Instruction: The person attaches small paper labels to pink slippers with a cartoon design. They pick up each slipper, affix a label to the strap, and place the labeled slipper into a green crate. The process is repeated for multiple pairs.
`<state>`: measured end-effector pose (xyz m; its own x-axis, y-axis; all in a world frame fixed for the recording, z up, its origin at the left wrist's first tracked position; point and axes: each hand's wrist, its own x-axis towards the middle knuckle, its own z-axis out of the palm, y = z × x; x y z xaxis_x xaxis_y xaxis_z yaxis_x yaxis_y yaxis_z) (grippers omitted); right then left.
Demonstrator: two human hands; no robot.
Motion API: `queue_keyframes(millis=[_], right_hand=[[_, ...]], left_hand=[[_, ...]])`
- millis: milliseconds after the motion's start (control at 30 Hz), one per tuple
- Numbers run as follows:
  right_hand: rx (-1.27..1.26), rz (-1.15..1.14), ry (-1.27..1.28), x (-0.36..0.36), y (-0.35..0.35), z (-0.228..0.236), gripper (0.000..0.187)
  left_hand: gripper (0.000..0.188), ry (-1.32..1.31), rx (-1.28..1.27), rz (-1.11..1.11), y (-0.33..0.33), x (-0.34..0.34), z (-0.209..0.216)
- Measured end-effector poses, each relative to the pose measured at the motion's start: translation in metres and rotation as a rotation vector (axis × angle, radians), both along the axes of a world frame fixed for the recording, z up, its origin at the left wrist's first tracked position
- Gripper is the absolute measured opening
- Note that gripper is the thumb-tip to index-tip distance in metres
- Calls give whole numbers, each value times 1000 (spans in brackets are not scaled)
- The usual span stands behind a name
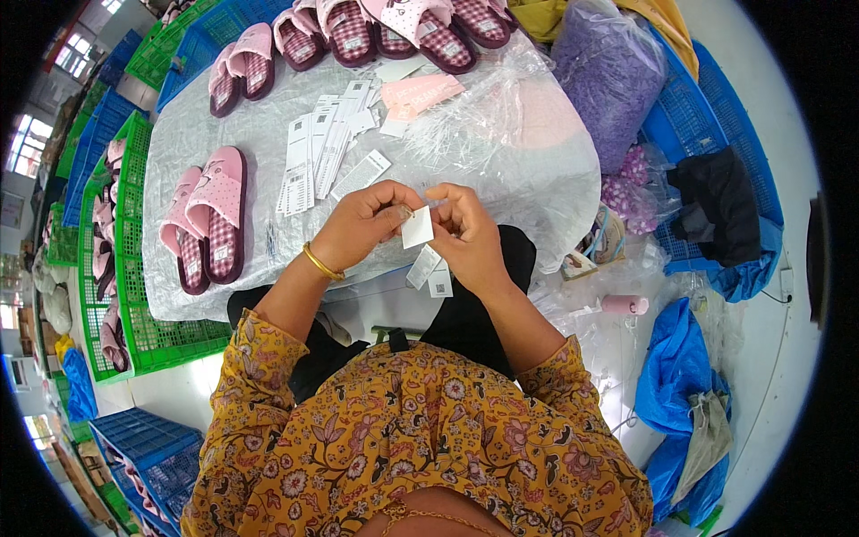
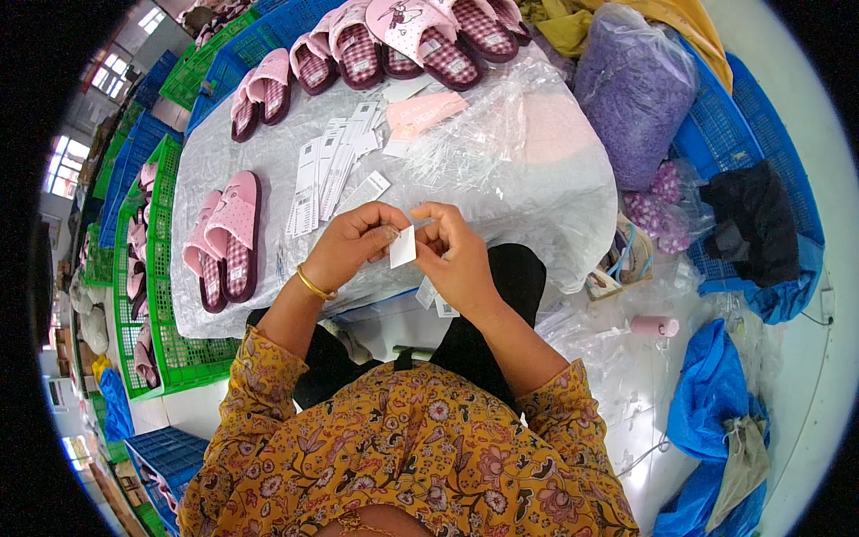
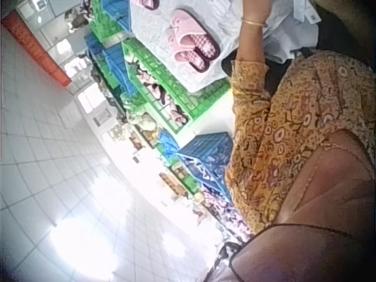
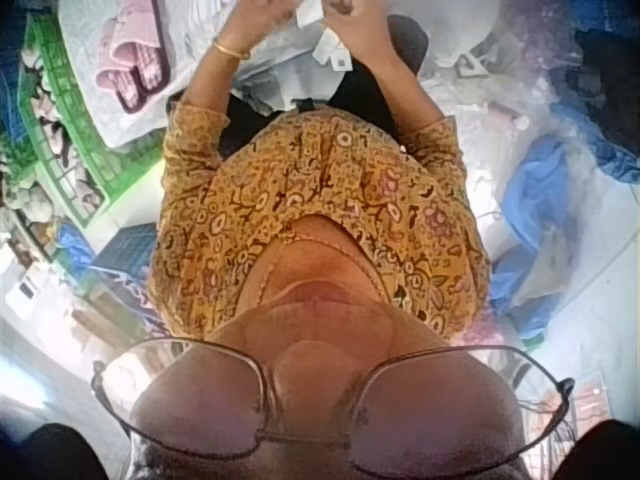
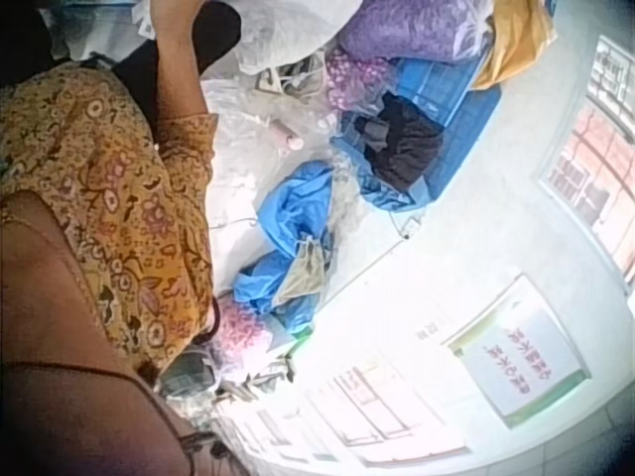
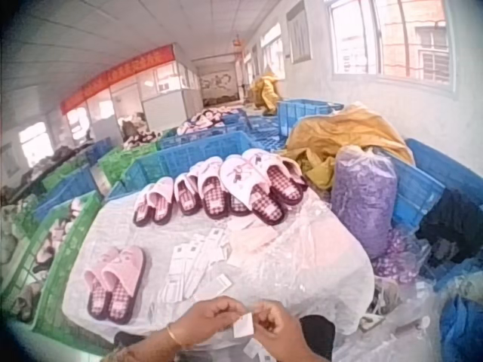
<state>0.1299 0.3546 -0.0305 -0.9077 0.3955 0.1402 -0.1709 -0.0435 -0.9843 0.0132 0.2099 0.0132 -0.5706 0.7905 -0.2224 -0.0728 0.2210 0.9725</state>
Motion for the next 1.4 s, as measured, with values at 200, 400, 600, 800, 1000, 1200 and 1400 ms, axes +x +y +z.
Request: queue_keyframes(millis=[200, 400, 600, 800, 1000, 1200, 1400], right_hand=[[80, 15, 23, 6, -1, -11, 20], [45, 53, -20, 12, -6, -17, 22], [144, 26, -98, 16, 9, -10, 25], [108, 204, -179, 6, -12, 26, 19], [289, 256, -233, -15, -27, 24, 16], [-30, 332, -136, -22, -33, 40, 15], [-283, 404, -36, -26, -44, 72, 14]], left_hand=[[13, 2, 6, -63, -14, 6, -9], [13, 117, 25, -64, -22, 14, -4], [15, 587, 53, 68, -40, 12, 6], [11, 621, 95, 50, -47, 15, 14], [16, 572, 90, 141, -63, 7, -3], [24, 269, 134, 200, -92, 2, -16], [42, 374, 26, 80, -110, 27, -32]])
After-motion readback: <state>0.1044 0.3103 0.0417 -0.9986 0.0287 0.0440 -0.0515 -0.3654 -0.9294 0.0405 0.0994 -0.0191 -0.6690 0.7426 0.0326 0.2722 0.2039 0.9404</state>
